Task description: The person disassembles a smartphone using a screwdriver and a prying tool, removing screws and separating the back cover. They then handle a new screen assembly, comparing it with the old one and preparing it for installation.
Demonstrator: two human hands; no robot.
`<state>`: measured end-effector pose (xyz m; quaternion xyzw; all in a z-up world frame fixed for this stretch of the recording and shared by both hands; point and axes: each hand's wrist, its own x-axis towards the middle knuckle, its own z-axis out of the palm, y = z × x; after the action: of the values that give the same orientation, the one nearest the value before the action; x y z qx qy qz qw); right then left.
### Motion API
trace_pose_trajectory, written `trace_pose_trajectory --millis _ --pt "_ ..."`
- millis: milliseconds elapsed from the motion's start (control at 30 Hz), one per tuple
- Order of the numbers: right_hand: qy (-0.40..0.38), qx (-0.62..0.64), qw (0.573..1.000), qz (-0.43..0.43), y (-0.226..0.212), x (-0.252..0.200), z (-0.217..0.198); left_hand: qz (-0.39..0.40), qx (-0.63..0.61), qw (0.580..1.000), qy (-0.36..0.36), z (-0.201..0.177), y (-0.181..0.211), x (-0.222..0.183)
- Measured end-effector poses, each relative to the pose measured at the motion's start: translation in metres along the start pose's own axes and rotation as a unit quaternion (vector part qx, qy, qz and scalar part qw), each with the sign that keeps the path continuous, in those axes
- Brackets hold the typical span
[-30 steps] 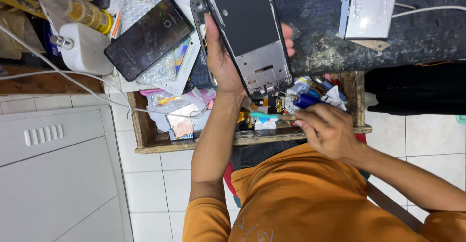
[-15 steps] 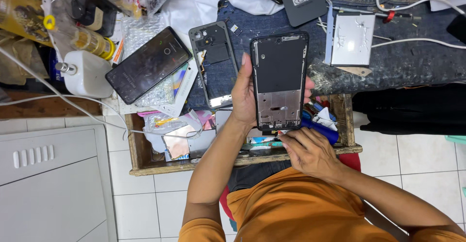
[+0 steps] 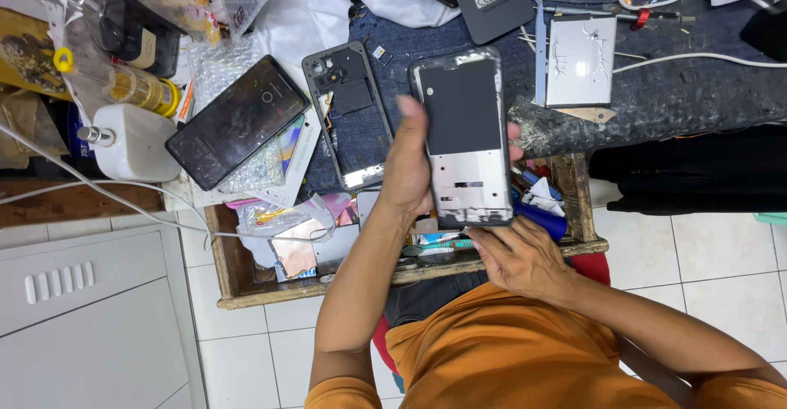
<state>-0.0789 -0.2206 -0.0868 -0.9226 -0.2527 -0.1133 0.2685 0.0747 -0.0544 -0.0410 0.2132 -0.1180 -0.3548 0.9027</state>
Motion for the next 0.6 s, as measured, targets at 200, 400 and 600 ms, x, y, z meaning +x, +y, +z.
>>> trace_pose_trajectory --millis 200,400,600 --pt "-0.039 -0.011 0.999 0.013 0.0 0.003 -0.003 0.029 -0.021 0.999 0.009 -0.016 0.001 -0.002" --pt "-0.007 -0.004 1.0 0.006 -0.007 0.011 -0.01 -0.006 -0.204 0.948 -0.244 -0.012 0.013 0.011" --pt "-0.009 -0.01 1.0 0.001 -0.005 0.009 -0.009 -0.037 -0.241 0.936 -0.252 -0.005 0.014 0.012"
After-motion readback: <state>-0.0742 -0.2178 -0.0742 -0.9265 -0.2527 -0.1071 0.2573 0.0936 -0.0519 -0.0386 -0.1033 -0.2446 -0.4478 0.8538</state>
